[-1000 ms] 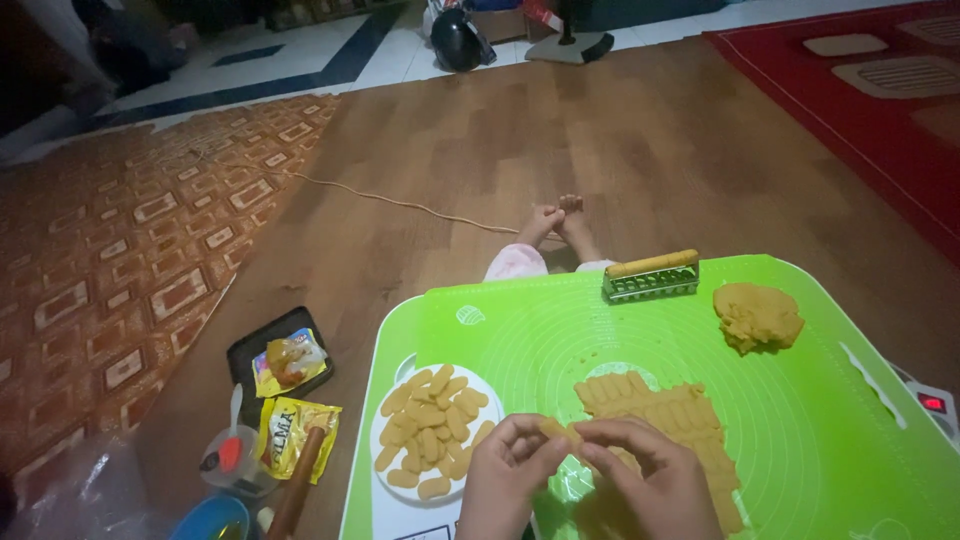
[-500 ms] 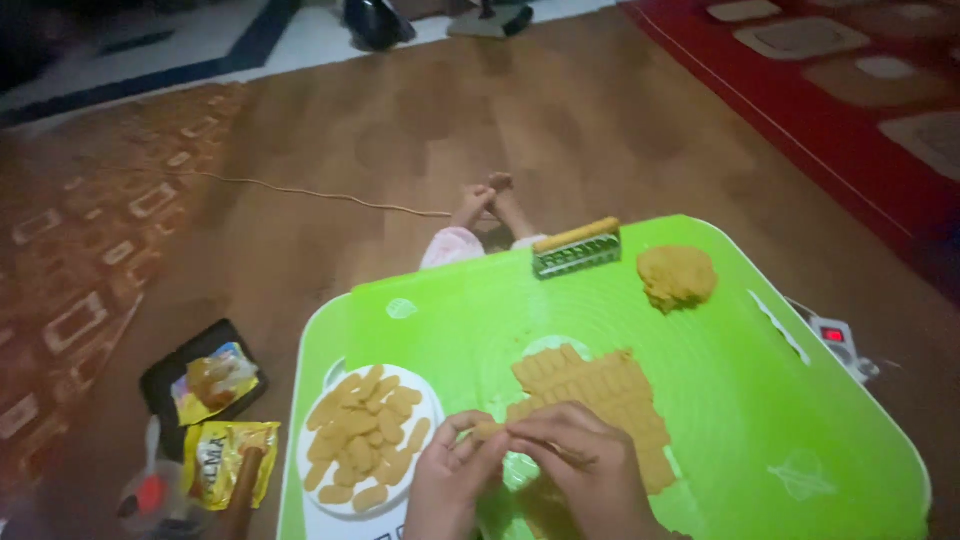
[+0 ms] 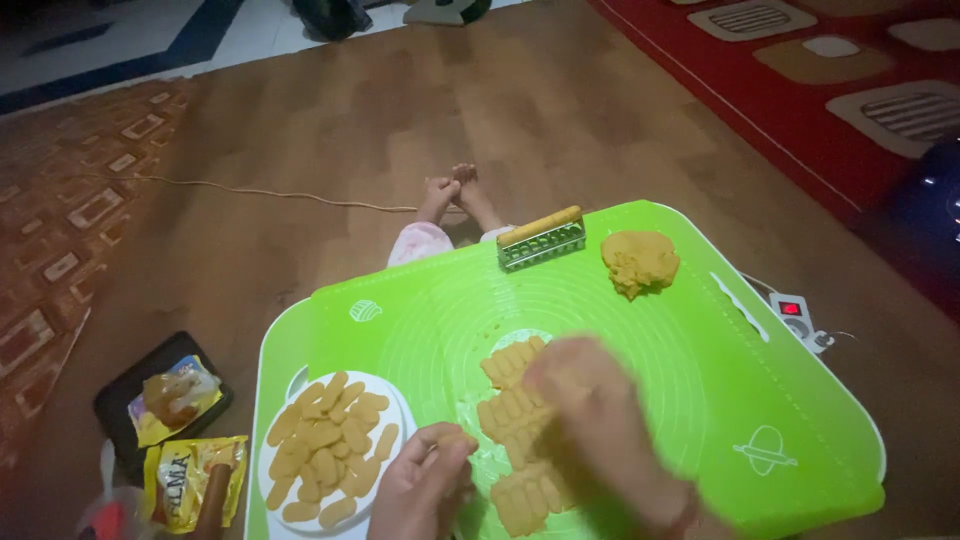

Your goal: A person is manually shaping small pieces of dough into cylinders and arranging them on a plate, occasionally using a digital scale to check the weight of the pieces.

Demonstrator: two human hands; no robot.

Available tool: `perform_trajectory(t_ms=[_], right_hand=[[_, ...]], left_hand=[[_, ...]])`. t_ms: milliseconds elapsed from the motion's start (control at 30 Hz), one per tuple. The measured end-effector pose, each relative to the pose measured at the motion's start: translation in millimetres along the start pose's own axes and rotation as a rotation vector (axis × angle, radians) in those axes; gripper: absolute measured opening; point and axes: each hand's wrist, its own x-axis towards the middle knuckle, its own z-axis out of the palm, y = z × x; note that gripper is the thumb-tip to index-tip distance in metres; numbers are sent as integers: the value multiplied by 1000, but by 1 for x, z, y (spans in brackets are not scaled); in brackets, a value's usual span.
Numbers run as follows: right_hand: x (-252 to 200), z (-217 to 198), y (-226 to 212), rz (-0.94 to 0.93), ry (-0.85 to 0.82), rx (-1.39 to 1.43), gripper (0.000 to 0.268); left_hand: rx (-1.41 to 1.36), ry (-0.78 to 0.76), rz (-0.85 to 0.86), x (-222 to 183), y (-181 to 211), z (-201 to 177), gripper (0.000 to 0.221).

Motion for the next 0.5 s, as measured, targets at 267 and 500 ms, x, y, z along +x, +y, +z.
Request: perform_trajectory(t_ms=[267, 500], right_hand=[[175, -100, 72, -489, 507, -1102, 9], [161, -99, 76, -101, 197, -1004, 42]], left_hand=[[12, -29, 25, -4, 5, 1, 19], [-1, -73, 63, -9, 8, 15, 22]])
